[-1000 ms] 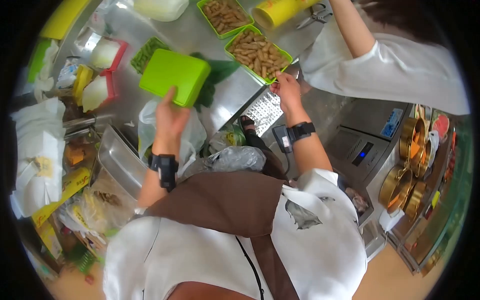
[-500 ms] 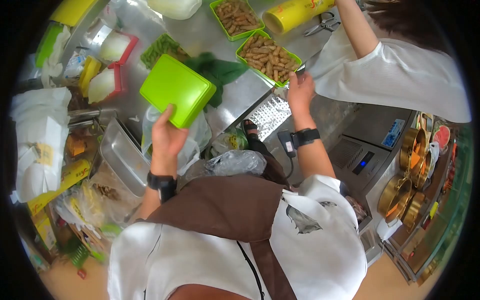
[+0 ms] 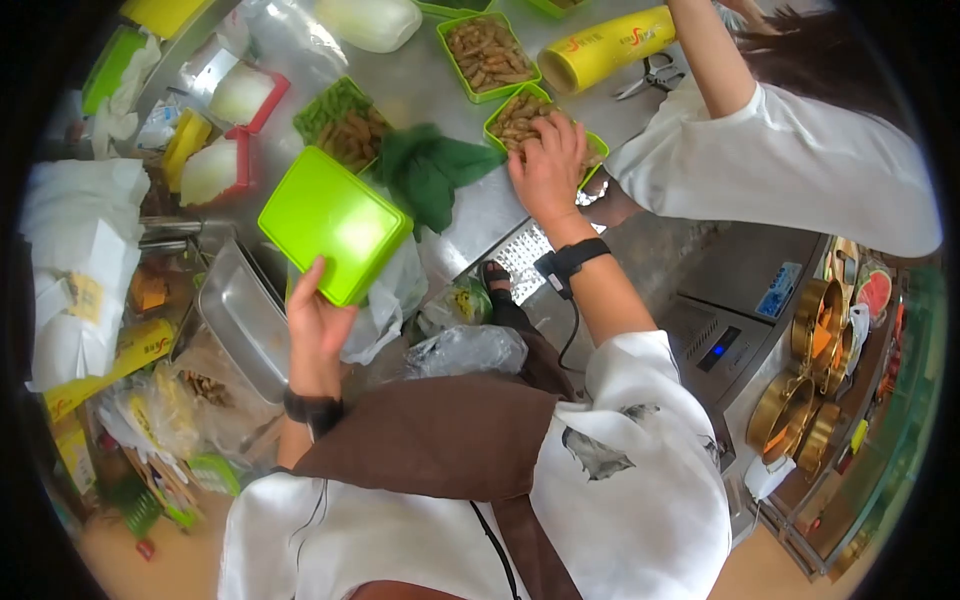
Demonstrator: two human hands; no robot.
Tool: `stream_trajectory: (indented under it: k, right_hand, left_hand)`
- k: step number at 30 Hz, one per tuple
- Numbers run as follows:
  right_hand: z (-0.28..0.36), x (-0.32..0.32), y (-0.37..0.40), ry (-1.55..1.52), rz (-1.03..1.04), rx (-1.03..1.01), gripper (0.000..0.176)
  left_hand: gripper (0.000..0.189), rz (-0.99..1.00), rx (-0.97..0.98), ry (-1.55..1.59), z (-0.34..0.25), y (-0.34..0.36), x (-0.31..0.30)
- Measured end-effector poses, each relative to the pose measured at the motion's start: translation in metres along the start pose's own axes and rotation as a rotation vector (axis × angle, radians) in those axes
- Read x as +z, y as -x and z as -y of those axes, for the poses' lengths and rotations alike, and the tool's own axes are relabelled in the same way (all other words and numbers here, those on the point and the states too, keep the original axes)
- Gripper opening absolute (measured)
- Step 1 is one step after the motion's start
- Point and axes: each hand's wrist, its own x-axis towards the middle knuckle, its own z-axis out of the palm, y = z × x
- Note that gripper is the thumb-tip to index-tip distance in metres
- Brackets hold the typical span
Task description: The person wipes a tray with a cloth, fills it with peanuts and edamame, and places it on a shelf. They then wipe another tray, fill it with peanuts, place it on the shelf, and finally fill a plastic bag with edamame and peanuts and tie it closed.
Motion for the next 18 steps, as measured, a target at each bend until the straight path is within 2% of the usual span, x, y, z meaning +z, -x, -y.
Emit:
stream_trajectory:
  k: [2,6,9,13,14,16,17,18]
  right_hand:
    - [0.001,0.005,-0.004,-0.022,-0.041,-0.012,0.018]
    - [0.003,0.015,-0.022,-0.029,-0.103,0.002,0.016]
    - [0.0,0.027,-0.028,0.093,0.0,-0.032,0.014]
    - [0.0,0.025,-0.031,0.192,0.046,-0.084,0.02]
    - [0.012,0.018,-0.03,0.158,0.059,-0.108,0.02]
    - [0.026,0.002,-0.037,-0.214,-0.101,-0.122,0.027]
    - [0.043,-0.008,-0.032,-0.413,0.043,-0.04,0.036]
    - [0.063,-0.015,-0.025,-0.415,0.051,-0.038,0.036]
  left_hand:
    - [0.041,-0.017,0.081,-0.043,-0.001,0.004,0.004]
    - [0.04,-0.041,0.095,-0.033,-0.005,0.009,0.003]
    - [0.037,-0.054,0.095,-0.074,-0.008,0.007,-0.005]
    - [0.036,-0.067,0.129,0.062,-0.009,0.006,-0.011]
    - [0.036,-0.099,0.158,0.069,-0.011,0.012,-0.013]
    - [0.037,0.05,0.081,0.292,-0.017,0.009,-0.01]
    - [0.041,0.082,0.109,0.253,-0.018,0.011,-0.008]
    - [0.041,0.074,0.107,0.255,-0.019,0.014,-0.006]
